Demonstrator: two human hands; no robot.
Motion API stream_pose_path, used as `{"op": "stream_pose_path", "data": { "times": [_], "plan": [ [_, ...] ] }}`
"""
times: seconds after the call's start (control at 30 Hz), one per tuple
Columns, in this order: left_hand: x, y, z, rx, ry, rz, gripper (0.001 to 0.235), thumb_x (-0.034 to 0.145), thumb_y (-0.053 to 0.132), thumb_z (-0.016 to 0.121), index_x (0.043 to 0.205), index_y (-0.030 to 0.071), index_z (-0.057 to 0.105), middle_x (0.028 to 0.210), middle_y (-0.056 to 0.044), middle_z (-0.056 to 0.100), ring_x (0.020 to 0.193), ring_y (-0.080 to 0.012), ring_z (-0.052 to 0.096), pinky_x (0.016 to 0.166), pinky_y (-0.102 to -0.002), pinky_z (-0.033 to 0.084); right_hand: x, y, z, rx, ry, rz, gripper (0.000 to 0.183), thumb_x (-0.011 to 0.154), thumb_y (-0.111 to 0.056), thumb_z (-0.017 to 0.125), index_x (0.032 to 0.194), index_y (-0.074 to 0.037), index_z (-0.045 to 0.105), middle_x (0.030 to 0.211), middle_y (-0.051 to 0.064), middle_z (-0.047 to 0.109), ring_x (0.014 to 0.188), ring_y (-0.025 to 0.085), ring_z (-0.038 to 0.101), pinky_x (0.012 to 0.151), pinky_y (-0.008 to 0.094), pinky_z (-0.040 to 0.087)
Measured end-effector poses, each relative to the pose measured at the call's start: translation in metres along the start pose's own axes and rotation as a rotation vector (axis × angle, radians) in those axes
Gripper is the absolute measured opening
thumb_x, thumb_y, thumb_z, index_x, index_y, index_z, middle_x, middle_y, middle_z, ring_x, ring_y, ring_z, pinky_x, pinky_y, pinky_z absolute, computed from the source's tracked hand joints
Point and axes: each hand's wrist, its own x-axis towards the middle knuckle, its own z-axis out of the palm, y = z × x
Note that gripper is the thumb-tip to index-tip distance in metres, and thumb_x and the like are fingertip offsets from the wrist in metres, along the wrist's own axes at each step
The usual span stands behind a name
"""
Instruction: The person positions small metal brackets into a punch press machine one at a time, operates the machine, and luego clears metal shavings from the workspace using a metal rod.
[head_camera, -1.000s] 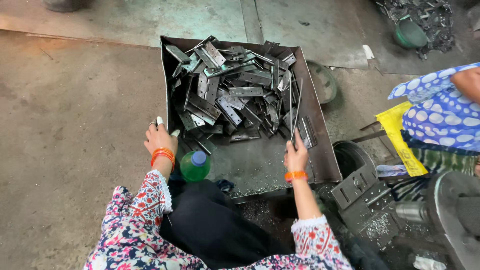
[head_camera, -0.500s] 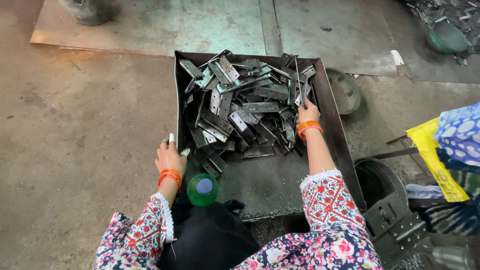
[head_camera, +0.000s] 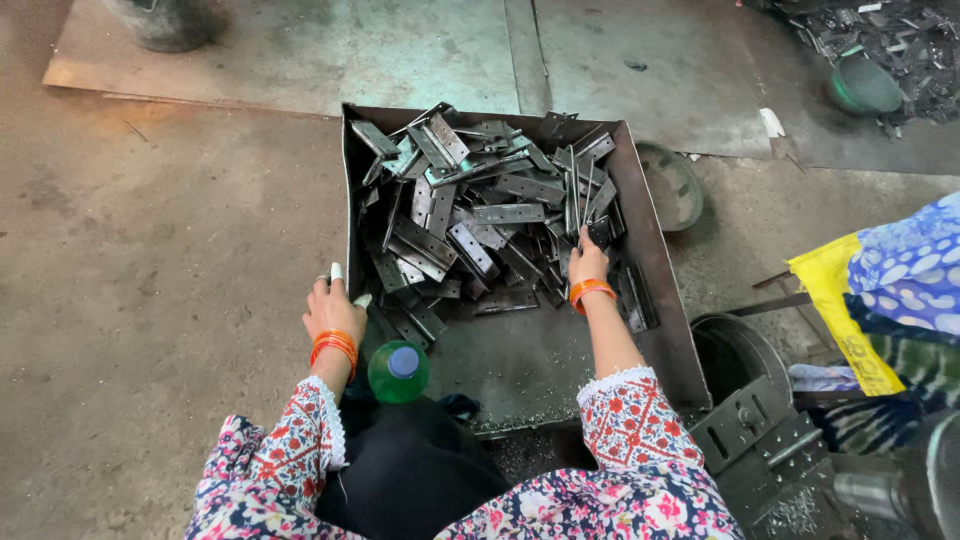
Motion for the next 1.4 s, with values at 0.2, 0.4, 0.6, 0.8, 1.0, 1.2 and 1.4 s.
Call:
{"op": "stream_pose_path", "data": {
  "times": [0.2,0.4,0.6,0.8,1.0,1.2,1.4],
  "plan": [
    [-0.001,-0.003,0.010,0.045,0.030,0.027,0.057,0.082,0.025,0.076,0.135,0.011,0.062,0.141,-0.011,0.053,0.125,-0.0341,0.052,0.095,-0.055,0.045,-0.111,0.022,-0.019,0.121,0.072,-0.111,0.060,0.093,-0.008,0.064,0.151,-0.019,0.051,0.111,0.028,0.070,0.101,0.045,0.070,0.088,0.049,0.055],
    [0.003,-0.009,0.016,0.099,0.073,0.046,0.047,0.085,0.017,0.073,0.131,0.011,0.065,0.143,-0.010,0.054,0.127,-0.0324,0.052,0.095,-0.054,0.046,-0.199,0.012,-0.031,0.076,-0.010,0.000,0.068,0.095,-0.007,0.064,0.155,-0.030,0.043,0.097,0.030,0.070,0.091,0.047,0.069,0.077,0.052,0.055],
    [0.001,-0.004,0.008,0.073,0.084,0.064,0.054,0.085,0.025,0.078,0.134,0.009,0.063,0.143,-0.011,0.053,0.126,-0.0333,0.051,0.094,-0.055,0.045,-0.322,0.028,-0.036,-0.063,-0.137,0.063,0.067,0.097,-0.008,0.060,0.157,-0.033,0.042,0.084,0.030,0.068,0.086,0.050,0.065,0.072,0.057,0.048],
    [-0.002,-0.003,0.002,0.010,0.095,0.062,0.065,0.079,0.026,0.081,0.138,0.009,0.060,0.139,-0.012,0.053,0.124,-0.0343,0.050,0.090,-0.056,0.044,-0.420,0.045,-0.054,0.170,-0.033,-0.009,0.068,0.097,-0.007,0.059,0.158,-0.030,0.043,0.081,0.023,0.065,0.071,0.039,0.063,0.061,0.044,0.053],
    [0.000,-0.009,0.011,0.059,0.074,0.060,0.050,0.085,0.020,0.077,0.131,0.009,0.064,0.141,-0.011,0.054,0.125,-0.0338,0.051,0.093,-0.054,0.045,-0.405,-0.019,-0.112,0.742,-0.117,0.469,0.066,0.098,-0.015,0.061,0.159,-0.026,0.040,0.058,-0.002,0.049,0.042,0.005,0.043,0.037,0.026,0.036],
    [0.000,-0.005,0.007,0.026,0.068,0.044,0.055,0.082,0.019,0.076,0.134,0.009,0.062,0.140,-0.012,0.053,0.123,-0.0348,0.051,0.092,-0.055,0.045,-0.268,-0.045,-0.123,0.712,0.060,0.272,0.071,0.091,-0.005,0.070,0.156,-0.013,0.042,0.075,0.000,0.065,0.036,0.006,0.045,0.029,0.027,0.032],
    [0.001,-0.006,0.009,0.061,0.030,0.031,0.051,0.084,0.020,0.074,0.132,0.009,0.063,0.144,-0.011,0.052,0.125,-0.0341,0.052,0.094,-0.055,0.046,-0.113,0.005,-0.076,0.335,0.198,-0.056,0.054,0.089,-0.006,0.070,0.142,-0.001,0.060,0.102,0.020,0.076,0.074,0.024,0.070,0.064,0.039,0.053]
  ]
}}
